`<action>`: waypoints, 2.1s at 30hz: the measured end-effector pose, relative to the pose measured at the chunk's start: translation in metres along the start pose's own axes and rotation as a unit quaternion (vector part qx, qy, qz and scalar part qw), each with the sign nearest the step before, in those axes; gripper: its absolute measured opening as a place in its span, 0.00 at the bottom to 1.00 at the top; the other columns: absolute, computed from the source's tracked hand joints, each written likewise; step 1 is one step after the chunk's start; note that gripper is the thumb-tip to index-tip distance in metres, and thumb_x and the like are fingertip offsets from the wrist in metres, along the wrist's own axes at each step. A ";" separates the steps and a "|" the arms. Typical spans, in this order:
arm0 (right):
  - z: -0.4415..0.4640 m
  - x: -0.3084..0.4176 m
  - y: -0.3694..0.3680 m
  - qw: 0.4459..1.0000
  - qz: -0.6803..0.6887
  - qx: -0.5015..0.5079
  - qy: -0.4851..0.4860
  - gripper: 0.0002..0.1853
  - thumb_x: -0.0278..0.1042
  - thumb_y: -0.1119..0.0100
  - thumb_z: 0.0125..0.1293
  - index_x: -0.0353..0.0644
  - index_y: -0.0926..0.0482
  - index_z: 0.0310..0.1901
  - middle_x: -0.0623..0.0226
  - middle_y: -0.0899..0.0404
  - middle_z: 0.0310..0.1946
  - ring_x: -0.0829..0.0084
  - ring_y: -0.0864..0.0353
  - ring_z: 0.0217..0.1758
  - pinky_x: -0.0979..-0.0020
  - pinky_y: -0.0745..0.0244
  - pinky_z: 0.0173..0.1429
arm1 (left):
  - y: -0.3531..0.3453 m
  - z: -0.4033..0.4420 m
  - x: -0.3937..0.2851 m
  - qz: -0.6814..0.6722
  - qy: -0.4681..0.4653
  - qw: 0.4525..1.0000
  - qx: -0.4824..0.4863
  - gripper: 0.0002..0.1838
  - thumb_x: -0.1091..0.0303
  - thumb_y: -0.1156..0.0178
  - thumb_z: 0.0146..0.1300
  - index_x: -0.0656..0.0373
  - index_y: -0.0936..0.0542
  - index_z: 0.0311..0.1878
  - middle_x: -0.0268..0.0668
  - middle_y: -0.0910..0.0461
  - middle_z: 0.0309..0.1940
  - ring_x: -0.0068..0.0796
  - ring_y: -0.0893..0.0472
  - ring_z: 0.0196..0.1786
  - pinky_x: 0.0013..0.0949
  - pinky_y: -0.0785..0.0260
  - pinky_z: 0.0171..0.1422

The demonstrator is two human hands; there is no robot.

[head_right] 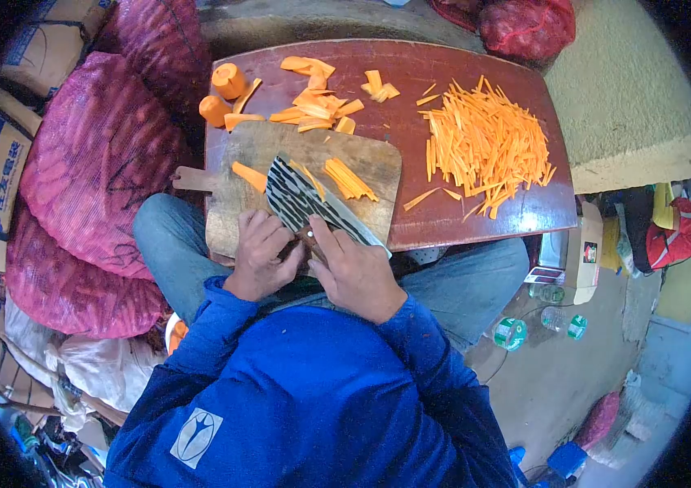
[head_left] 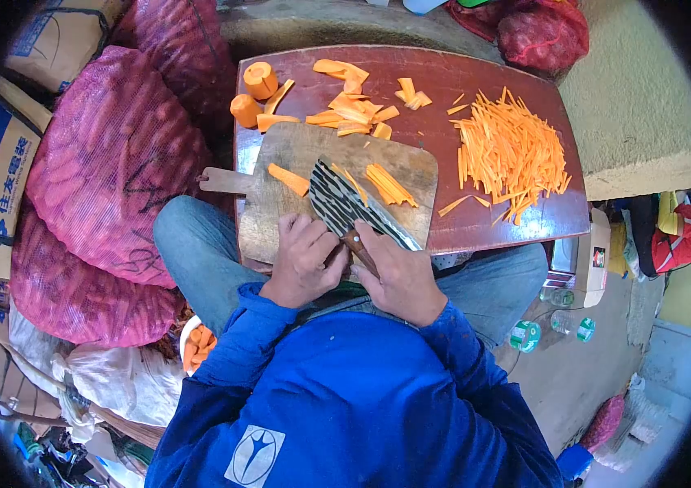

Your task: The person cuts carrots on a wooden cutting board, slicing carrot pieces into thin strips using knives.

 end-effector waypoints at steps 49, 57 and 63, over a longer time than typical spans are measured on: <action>-0.001 -0.004 -0.004 0.999 0.006 0.033 -0.029 0.45 0.38 0.24 0.68 0.34 0.33 0.83 0.54 0.13 0.47 0.54 0.09 0.47 0.54 0.17 0.44 | -0.001 0.001 -0.001 0.009 -0.004 1.000 0.009 0.13 0.73 0.22 0.50 0.55 0.21 0.31 0.36 0.26 0.31 0.43 0.24 0.40 0.49 0.37 0.54; -0.002 -0.003 -0.003 1.000 0.002 0.017 -0.016 0.45 0.38 0.23 0.67 0.34 0.33 0.83 0.54 0.13 0.47 0.54 0.09 0.46 0.55 0.16 0.44 | -0.002 0.000 0.000 0.007 -0.003 1.000 0.009 0.13 0.73 0.22 0.50 0.55 0.21 0.31 0.36 0.26 0.32 0.44 0.24 0.40 0.49 0.37 0.54; 0.000 -0.004 -0.004 0.999 -0.003 0.025 -0.021 0.44 0.37 0.24 0.68 0.34 0.32 0.82 0.54 0.14 0.46 0.53 0.09 0.46 0.54 0.16 0.45 | -0.001 0.001 -0.001 0.006 -0.002 1.000 0.006 0.14 0.73 0.22 0.49 0.54 0.21 0.31 0.36 0.26 0.32 0.43 0.24 0.39 0.49 0.37 0.53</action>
Point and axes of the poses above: each hand's wrist, its own z-axis towards the middle knuckle, its own y-axis out of the back of the hand, x = y × z, the point moved 10 cm from there along z, towards the middle knuckle
